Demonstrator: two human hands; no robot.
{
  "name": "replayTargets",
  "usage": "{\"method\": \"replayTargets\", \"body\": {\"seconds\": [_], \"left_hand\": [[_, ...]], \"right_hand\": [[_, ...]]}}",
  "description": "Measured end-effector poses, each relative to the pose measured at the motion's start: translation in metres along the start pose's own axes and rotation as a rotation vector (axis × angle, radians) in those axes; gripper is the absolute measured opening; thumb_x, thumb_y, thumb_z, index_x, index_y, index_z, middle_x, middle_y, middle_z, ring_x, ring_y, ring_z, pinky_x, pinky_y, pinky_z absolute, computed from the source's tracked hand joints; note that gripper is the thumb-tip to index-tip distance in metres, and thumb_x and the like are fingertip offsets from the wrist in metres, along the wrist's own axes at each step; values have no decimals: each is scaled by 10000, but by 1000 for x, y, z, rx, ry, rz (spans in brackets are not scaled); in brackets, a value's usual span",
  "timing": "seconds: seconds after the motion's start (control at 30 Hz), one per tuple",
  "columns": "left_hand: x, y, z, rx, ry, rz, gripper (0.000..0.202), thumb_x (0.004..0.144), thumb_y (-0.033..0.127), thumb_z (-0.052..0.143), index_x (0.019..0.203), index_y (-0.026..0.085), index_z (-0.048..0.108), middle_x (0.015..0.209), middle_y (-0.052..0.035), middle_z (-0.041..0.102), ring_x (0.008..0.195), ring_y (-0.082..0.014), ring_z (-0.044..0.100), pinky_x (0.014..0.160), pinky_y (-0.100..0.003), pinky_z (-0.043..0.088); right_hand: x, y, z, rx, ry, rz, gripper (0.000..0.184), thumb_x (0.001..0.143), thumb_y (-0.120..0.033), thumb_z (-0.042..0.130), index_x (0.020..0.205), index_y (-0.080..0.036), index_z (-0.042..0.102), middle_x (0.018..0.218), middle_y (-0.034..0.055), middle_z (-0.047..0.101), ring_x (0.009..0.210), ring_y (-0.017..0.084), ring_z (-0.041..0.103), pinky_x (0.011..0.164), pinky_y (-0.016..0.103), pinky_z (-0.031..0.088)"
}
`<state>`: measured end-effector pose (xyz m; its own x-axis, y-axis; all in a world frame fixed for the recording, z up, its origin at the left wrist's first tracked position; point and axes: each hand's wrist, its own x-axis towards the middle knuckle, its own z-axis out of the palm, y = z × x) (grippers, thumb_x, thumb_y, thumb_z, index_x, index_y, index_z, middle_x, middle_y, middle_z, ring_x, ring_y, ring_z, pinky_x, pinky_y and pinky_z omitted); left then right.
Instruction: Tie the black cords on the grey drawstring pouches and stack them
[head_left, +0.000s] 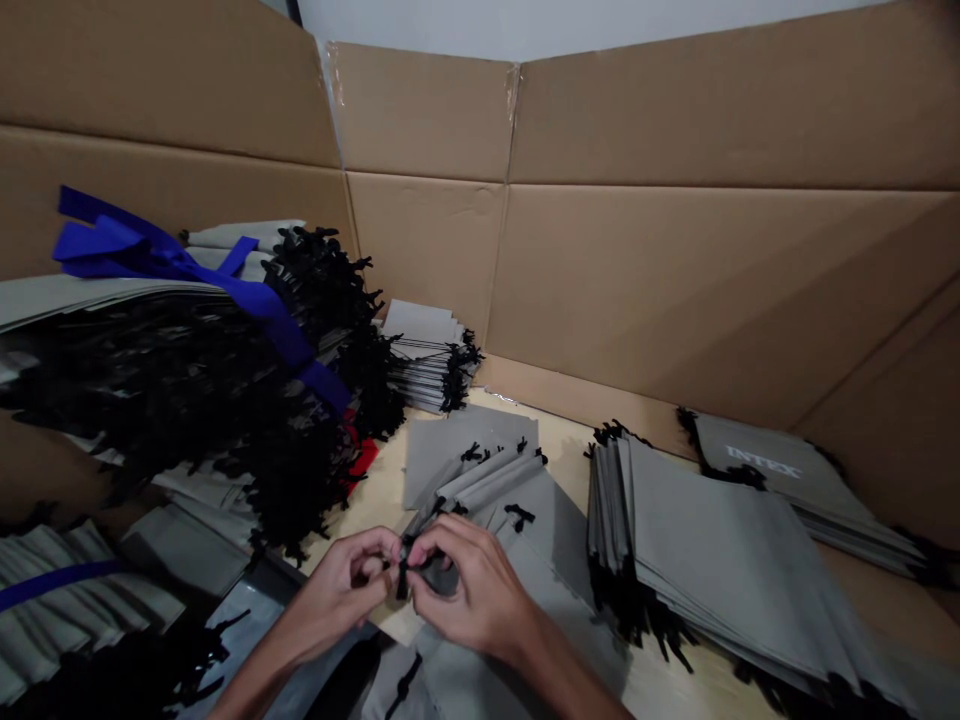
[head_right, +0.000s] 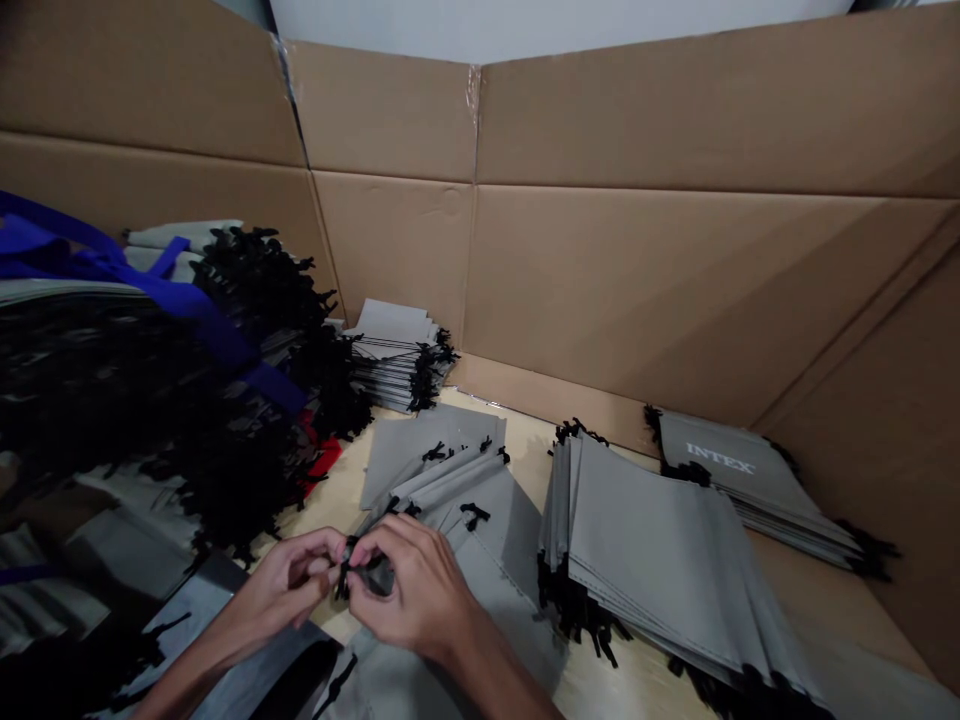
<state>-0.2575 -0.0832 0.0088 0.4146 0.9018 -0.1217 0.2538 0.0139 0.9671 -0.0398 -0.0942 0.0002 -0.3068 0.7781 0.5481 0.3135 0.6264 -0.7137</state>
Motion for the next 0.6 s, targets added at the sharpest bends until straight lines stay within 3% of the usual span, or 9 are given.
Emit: {"method": "replayTargets", "body": {"seconds": [0.33,0.6], "left_hand": [[-6,7,8,-11,24,23,176,837,350,698,881,197,624,694,87,447,503,-71,311,434,-180,283],[-5,13,12,-138,-99,-100,270,844,447,678,872,187,609,629,99,479,379,-24,291,399,-187,186]], "right_hand": [[-5,-6,7,-47,-20,30,212,793,-154,644,970,-264,603,884,-31,628,800,151,628,743,257,458],[-11,-9,8,-289,60,-168,239,804,-149,565,1022,-246,585,888,1,616,857,187,649,810,278,515]]}}
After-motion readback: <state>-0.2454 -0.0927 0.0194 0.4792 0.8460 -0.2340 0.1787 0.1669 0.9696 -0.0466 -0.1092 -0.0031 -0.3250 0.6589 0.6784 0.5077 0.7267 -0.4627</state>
